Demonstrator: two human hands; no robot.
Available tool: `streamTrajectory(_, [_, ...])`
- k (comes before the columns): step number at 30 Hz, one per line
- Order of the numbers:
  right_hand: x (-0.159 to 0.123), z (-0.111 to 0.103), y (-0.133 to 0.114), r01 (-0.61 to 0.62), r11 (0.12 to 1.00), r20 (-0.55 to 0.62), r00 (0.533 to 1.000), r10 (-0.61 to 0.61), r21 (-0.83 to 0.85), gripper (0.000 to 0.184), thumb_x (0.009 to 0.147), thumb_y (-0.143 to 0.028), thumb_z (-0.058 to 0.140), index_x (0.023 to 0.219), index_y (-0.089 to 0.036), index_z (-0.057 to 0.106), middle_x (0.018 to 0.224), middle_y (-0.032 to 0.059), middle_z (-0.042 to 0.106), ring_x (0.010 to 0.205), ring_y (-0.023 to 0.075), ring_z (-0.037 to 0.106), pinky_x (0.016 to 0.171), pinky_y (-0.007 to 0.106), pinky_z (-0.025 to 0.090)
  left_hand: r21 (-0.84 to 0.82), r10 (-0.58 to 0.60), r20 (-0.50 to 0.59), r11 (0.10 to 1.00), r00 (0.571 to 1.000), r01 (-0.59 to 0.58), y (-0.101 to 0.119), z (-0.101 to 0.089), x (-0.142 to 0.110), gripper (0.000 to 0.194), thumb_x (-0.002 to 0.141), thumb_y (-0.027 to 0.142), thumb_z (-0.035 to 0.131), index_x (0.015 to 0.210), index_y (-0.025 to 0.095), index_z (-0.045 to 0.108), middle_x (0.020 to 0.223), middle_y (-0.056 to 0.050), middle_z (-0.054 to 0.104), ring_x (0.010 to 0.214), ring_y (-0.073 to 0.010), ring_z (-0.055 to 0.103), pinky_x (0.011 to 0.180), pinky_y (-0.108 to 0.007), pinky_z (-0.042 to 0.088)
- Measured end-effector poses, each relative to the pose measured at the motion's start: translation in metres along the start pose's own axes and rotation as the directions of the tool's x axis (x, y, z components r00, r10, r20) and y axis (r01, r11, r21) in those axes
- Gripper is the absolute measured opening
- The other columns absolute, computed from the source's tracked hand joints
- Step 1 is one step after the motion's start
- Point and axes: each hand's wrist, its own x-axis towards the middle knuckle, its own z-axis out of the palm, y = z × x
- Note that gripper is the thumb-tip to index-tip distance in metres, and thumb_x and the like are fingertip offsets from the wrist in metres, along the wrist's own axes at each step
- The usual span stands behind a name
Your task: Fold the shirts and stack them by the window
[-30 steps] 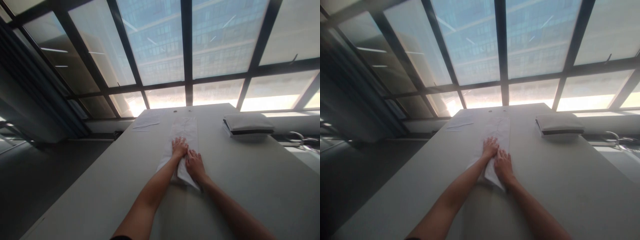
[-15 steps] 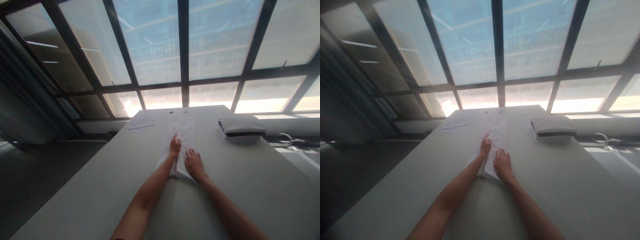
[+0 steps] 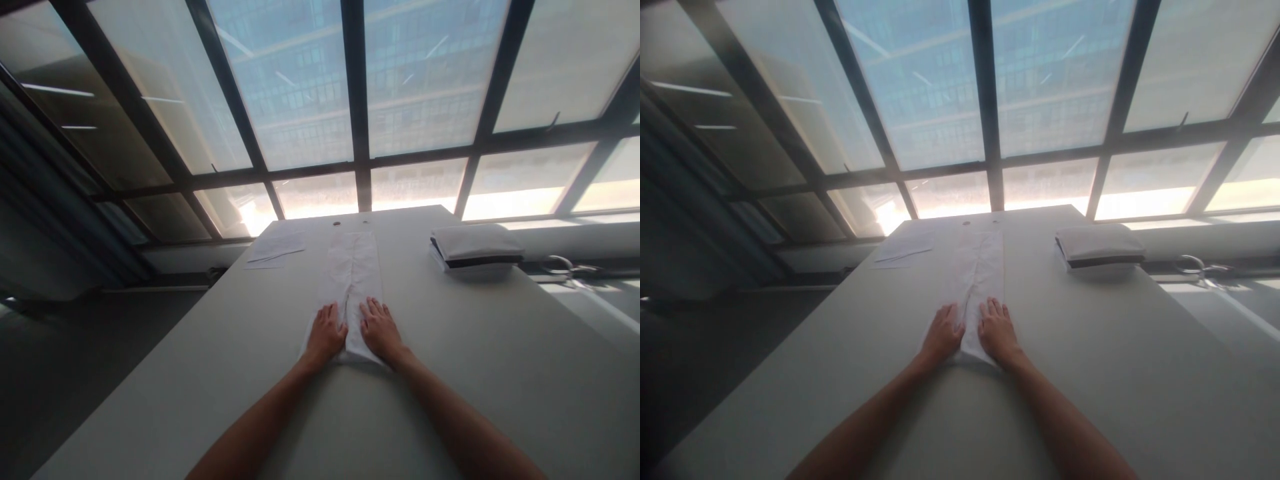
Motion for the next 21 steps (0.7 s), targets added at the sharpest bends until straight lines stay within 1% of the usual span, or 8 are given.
streamTrajectory(4, [-0.001, 0.0, -0.001, -0.003, 1.0, -0.008, 1.0, 0.003, 0.002, 0.054, 0.096, -0.027, 0.043, 0.148, -0.012, 0.047, 0.159, 0.0156, 0.036, 0.149, 0.0267, 0.026, 0.121, 0.042, 0.013, -0.012, -0.042, -0.012, 0.999, 0.999, 0.042, 0.003, -0.008, 0.003, 0.054, 0.088, 0.031, 0.057, 0.139, 0.016, 0.054, 0.119, -0.016, 0.063, 0.113, -0.0314, 0.056, 0.1, -0.043, 0.044])
streamTrajectory(6, [0.0, 0.0, 0.0, -0.009, 1.0, 0.0, 1.0, 0.009, 0.003, 0.054, 0.096, -0.026, 0.043, 0.148, -0.012, 0.047, 0.159, 0.0154, 0.035, 0.149, 0.0265, 0.026, 0.121, 0.042, 0.013, -0.072, -0.025, 0.003, 0.997, 1.0, 0.025, 0.004, -0.009, 0.008, 0.05, 0.088, 0.025, 0.055, 0.138, 0.017, 0.056, 0.116, -0.014, 0.065, 0.108, -0.0273, 0.058, 0.098, -0.039, 0.044])
streamTrajectory(10, [0.001, 0.002, 0.002, -0.021, 1.0, 0.017, 1.0, 0.021, 0.008, 0.054, 0.096, -0.025, 0.043, 0.149, -0.014, 0.047, 0.16, 0.0139, 0.035, 0.149, 0.0246, 0.025, 0.121, 0.042, 0.013, -0.241, -0.023, 0.067, 0.97, 0.998, 0.038, -0.002, -0.018, 0.02, 0.063, 0.084, 0.01, 0.052, 0.146, 0.018, 0.048, 0.097, -0.004, 0.068, 0.086, -0.0156, 0.061, 0.086, -0.026, 0.047])
streamTrajectory(12, [0.001, 0.002, 0.002, -0.021, 1.0, 0.019, 1.0, 0.02, 0.012, 0.054, 0.096, -0.025, 0.043, 0.148, -0.014, 0.047, 0.16, 0.0136, 0.035, 0.149, 0.024, 0.025, 0.121, 0.042, 0.012, -0.277, -0.009, 0.086, 0.96, 0.996, 0.033, -0.011, -0.029, 0.026, 0.069, 0.083, 0.007, 0.051, 0.15, 0.02, 0.042, 0.088, 0.001, 0.066, 0.077, -0.0131, 0.058, 0.081, -0.023, 0.047])
streamTrajectory(14, [0.0, 0.002, 0.002, -0.019, 1.0, 0.02, 1.0, 0.018, 0.015, 0.053, 0.096, -0.025, 0.043, 0.148, -0.014, 0.048, 0.159, 0.0137, 0.035, 0.149, 0.0243, 0.026, 0.121, 0.042, 0.012, -0.266, 0.021, 0.083, 0.964, 0.996, 0.002, -0.023, -0.046, 0.032, 0.069, 0.084, 0.007, 0.048, 0.15, 0.021, 0.044, 0.088, 0.0, 0.065, 0.078, -0.0129, 0.058, 0.084, -0.024, 0.047])
streamTrajectory(17, [0.0, 0.001, 0.002, -0.016, 1.0, 0.018, 1.0, 0.016, 0.017, 0.053, 0.096, -0.024, 0.042, 0.147, -0.013, 0.049, 0.159, 0.0137, 0.036, 0.149, 0.0247, 0.026, 0.121, 0.042, 0.013, -0.186, 0.054, 0.135, 0.982, 0.989, -0.028, -0.051, -0.074, 0.041, 0.057, 0.087, 0.01, 0.044, 0.142, 0.022, 0.057, 0.1, -0.005, 0.068, 0.09, -0.0153, 0.062, 0.094, -0.026, 0.045])
streamTrajectory(19, [-0.001, 0.0, 0.002, -0.018, 1.0, 0.018, 1.0, 0.017, 0.019, 0.052, 0.096, -0.024, 0.042, 0.147, -0.013, 0.049, 0.159, 0.0139, 0.036, 0.149, 0.0242, 0.026, 0.121, 0.042, 0.013, -0.12, 0.022, 0.198, 0.993, 0.98, 0.002, -0.072, -0.091, 0.045, 0.051, 0.091, 0.013, 0.041, 0.137, 0.022, 0.062, 0.111, -0.008, 0.069, 0.102, -0.0179, 0.063, 0.101, -0.028, 0.043])
streamTrajectory(21, [0.0, 0.0, 0.002, -0.021, 1.0, 0.019, 1.0, 0.021, 0.019, 0.053, 0.096, -0.024, 0.043, 0.147, -0.013, 0.049, 0.159, 0.014, 0.036, 0.149, 0.0235, 0.025, 0.121, 0.042, 0.013, -0.065, -0.045, 0.244, 0.996, 0.969, 0.063, -0.095, -0.104, 0.047, 0.051, 0.092, 0.014, 0.04, 0.138, 0.02, 0.061, 0.126, -0.009, 0.067, 0.117, -0.0197, 0.06, 0.107, -0.03, 0.039])
